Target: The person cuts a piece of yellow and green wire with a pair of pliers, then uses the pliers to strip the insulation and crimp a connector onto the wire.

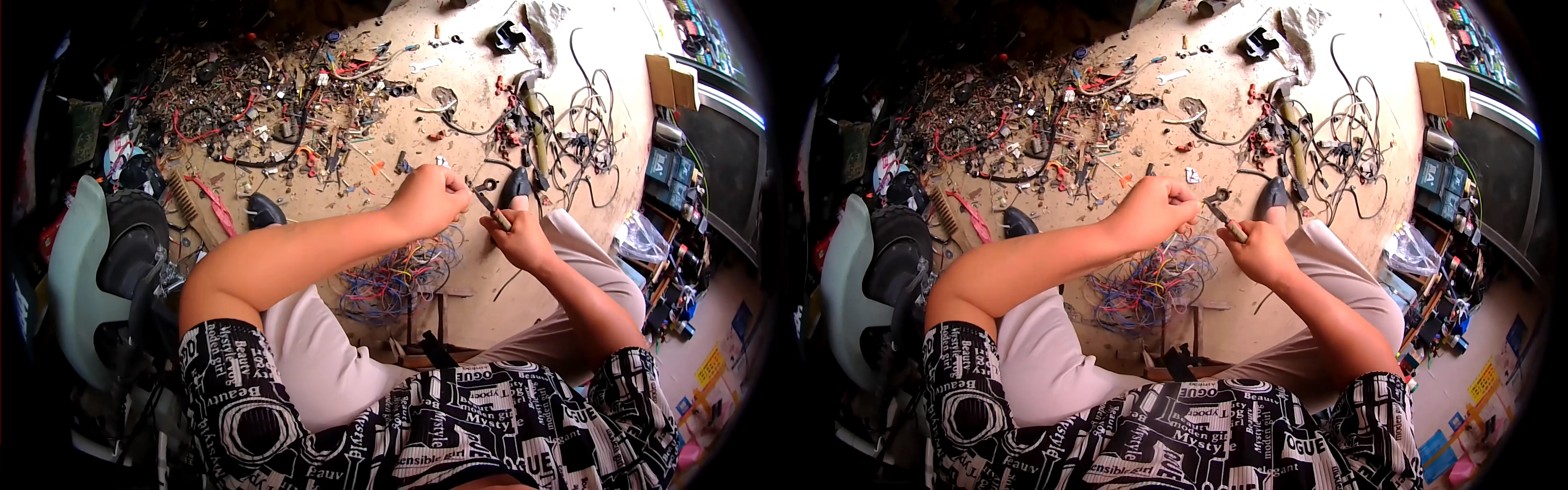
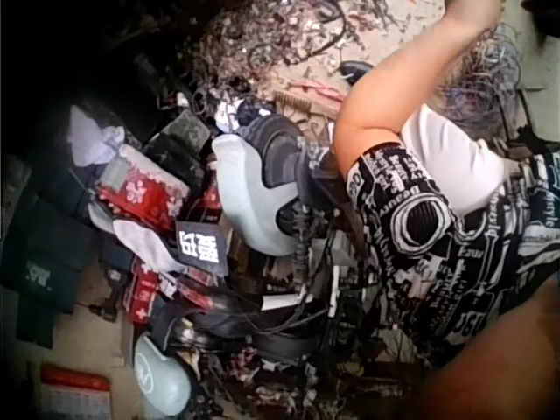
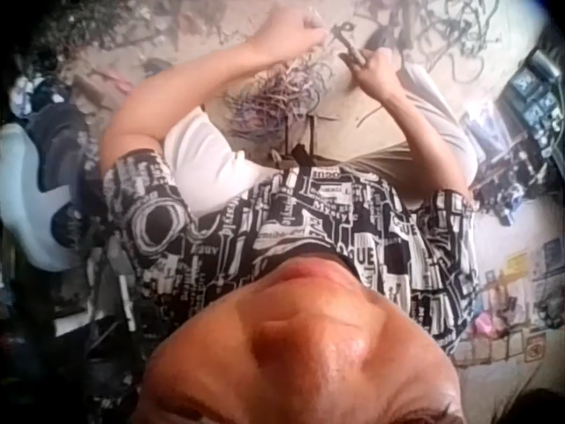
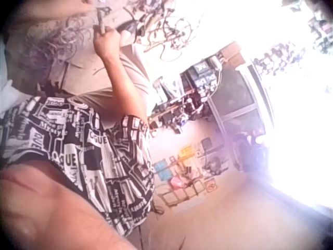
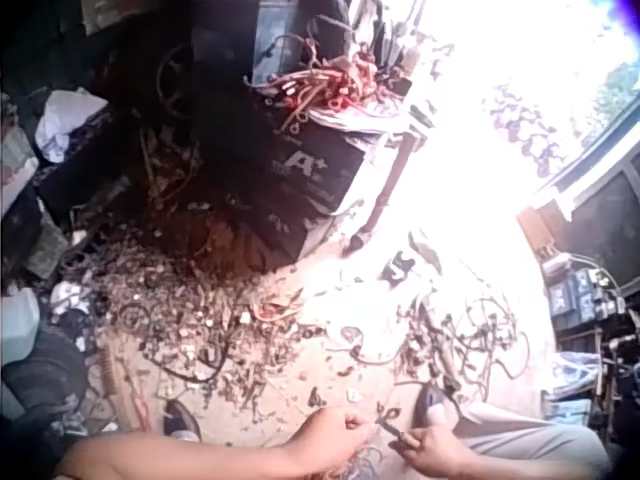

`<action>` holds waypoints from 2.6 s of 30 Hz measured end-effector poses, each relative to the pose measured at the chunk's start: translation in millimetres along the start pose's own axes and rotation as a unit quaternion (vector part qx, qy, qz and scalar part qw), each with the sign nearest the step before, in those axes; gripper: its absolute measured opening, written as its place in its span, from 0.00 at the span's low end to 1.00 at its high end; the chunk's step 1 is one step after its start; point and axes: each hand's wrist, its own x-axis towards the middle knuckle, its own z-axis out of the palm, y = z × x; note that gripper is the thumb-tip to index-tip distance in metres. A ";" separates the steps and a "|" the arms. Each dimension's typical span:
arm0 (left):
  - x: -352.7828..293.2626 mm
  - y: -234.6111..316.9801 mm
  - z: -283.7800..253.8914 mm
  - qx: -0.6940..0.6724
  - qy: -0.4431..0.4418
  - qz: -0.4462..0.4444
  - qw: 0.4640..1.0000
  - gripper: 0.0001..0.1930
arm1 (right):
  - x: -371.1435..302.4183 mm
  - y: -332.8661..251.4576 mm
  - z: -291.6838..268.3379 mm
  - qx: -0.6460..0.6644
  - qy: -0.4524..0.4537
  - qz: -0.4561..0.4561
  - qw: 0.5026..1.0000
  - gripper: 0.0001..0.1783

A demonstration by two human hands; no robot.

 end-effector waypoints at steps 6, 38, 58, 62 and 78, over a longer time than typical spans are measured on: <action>15.4 -2.9 11.5 -0.116 0.016 -0.098 0.988 0.07 | 3.7 10.3 7.6 0.144 -0.056 0.156 0.976 0.24; 11.7 6.8 0.6 -0.213 -0.018 -0.084 0.973 0.09 | -3.7 -11.5 -15.7 -0.061 0.004 0.011 0.998 0.22; -16.6 -115.8 1.5 0.292 -0.202 0.085 0.931 0.20 | 14.2 -5.9 -8.7 0.414 -0.028 0.213 0.884 0.18; 6.0 -118.3 -83.6 0.277 0.079 -0.036 0.957 0.10 | 8.6 -10.6 -14.3 0.359 -0.029 0.157 0.920 0.18; 27.7 -81.3 -223.7 0.336 0.388 0.227 0.828 0.07 | 4.6 -22.2 -8.9 0.290 -0.076 0.115 0.947 0.14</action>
